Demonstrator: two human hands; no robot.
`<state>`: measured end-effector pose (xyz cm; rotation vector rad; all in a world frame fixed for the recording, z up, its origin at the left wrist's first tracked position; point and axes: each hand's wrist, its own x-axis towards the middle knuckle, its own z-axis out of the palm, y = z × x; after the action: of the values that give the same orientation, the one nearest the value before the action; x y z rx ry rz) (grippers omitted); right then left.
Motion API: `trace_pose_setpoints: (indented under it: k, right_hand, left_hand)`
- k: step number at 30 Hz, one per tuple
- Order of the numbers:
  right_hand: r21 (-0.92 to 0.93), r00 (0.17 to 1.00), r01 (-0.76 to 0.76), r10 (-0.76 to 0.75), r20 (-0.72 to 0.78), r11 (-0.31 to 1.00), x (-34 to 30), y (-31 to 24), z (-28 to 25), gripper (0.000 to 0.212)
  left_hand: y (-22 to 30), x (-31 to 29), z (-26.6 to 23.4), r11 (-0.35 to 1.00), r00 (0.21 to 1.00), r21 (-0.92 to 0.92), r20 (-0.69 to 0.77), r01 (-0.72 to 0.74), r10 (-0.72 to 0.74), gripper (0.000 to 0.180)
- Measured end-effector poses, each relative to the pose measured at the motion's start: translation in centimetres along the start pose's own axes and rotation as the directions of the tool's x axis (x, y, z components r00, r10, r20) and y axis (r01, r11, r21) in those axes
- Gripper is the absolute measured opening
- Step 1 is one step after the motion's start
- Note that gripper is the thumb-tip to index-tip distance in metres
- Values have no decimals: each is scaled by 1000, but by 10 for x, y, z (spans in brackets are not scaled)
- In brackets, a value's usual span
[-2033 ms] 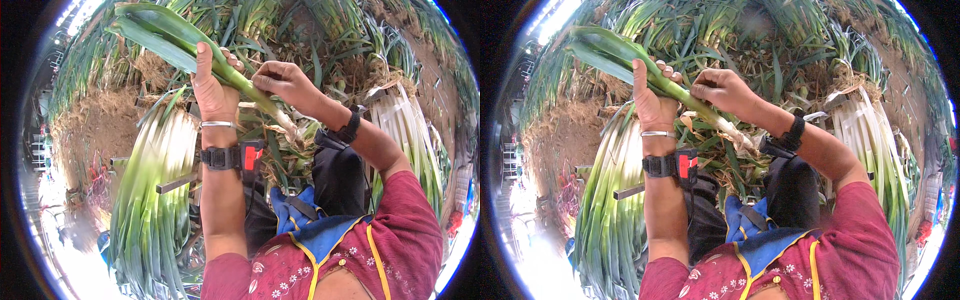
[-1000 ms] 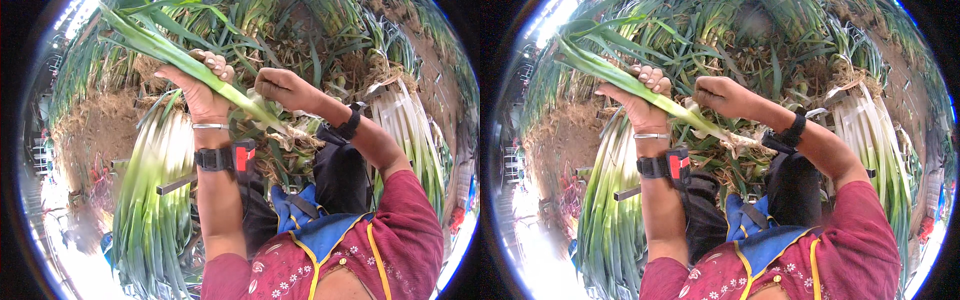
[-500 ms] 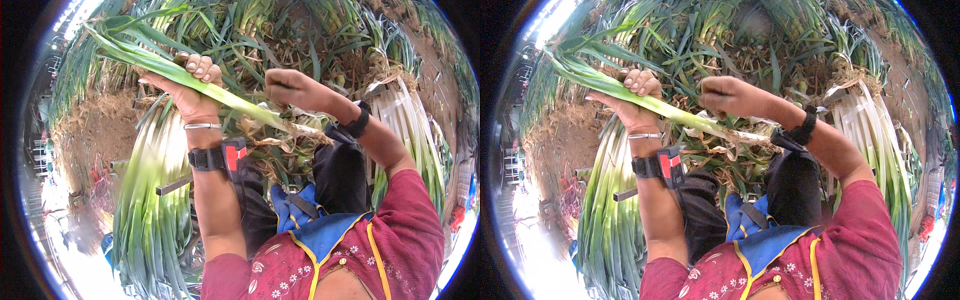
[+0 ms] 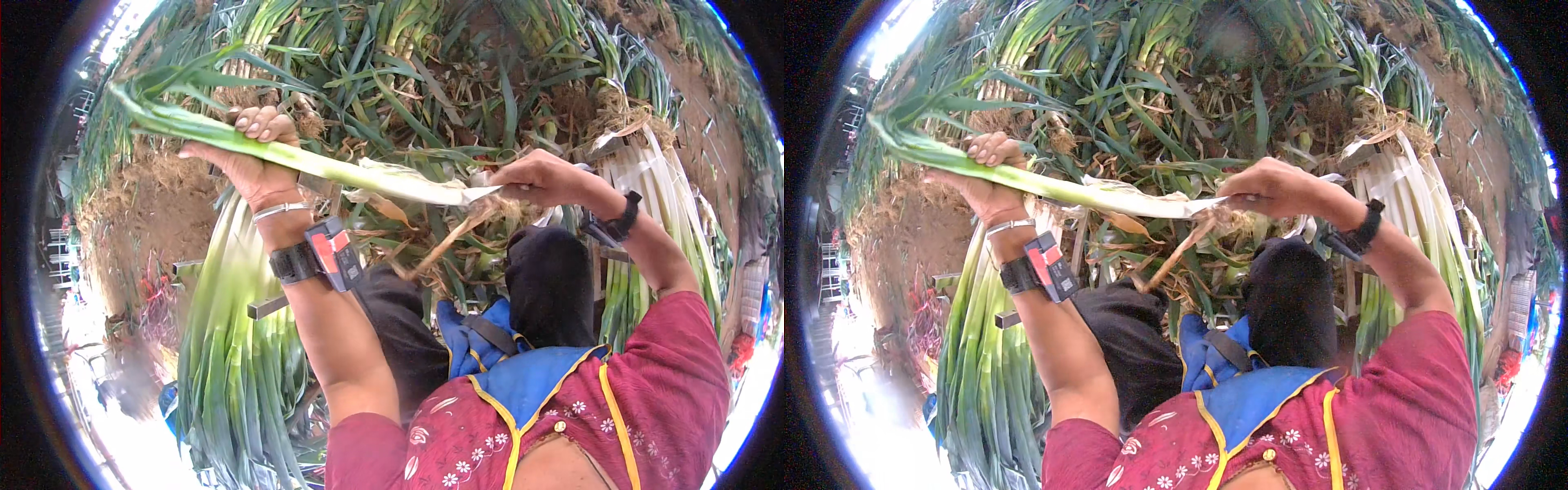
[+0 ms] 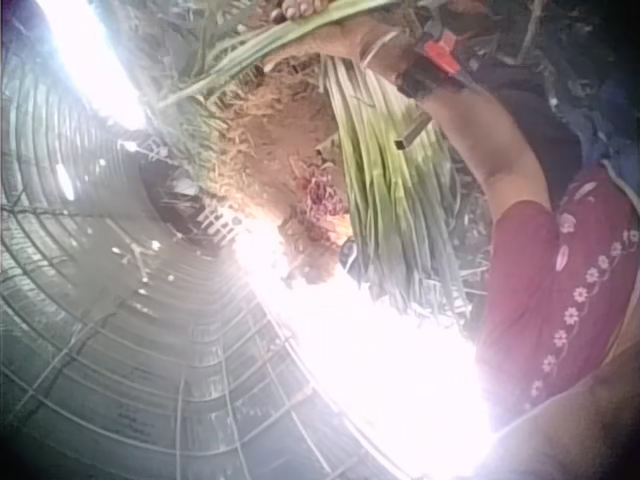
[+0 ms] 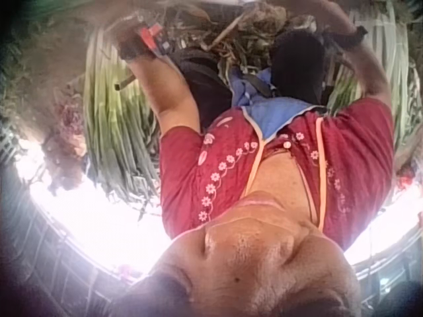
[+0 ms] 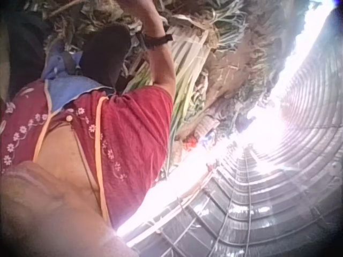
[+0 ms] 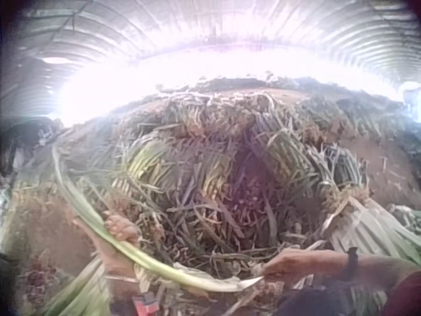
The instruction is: Cleaning and trimming harvested leeks by hand and using a knife.
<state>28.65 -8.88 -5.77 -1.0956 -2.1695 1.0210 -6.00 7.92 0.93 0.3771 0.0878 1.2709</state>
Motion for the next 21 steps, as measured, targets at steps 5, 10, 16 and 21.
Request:
trace_pose_setpoints:
  k: [5,10,16,21]
  right_hand:
    - [-251,918,-391,356,-174,886,-45,64,-13,10]
    - [-495,771,-612,606,-197,617,-92,127,-25,21]
    - [-472,846,-533,455,-279,702,-22,72,-4,33]
    - [419,901,-422,322,290,804,70,12,20,54]
  left_hand:
    - [19,-5,-4,997,996,29,-56,-75,76,73]
    - [39,-12,-6,992,993,3,1,-122,122,73]
    - [19,-6,3,992,992,91,-77,-92,99,75]
    - [-13,-6,10,1000,1000,19,-12,-11,12,86]
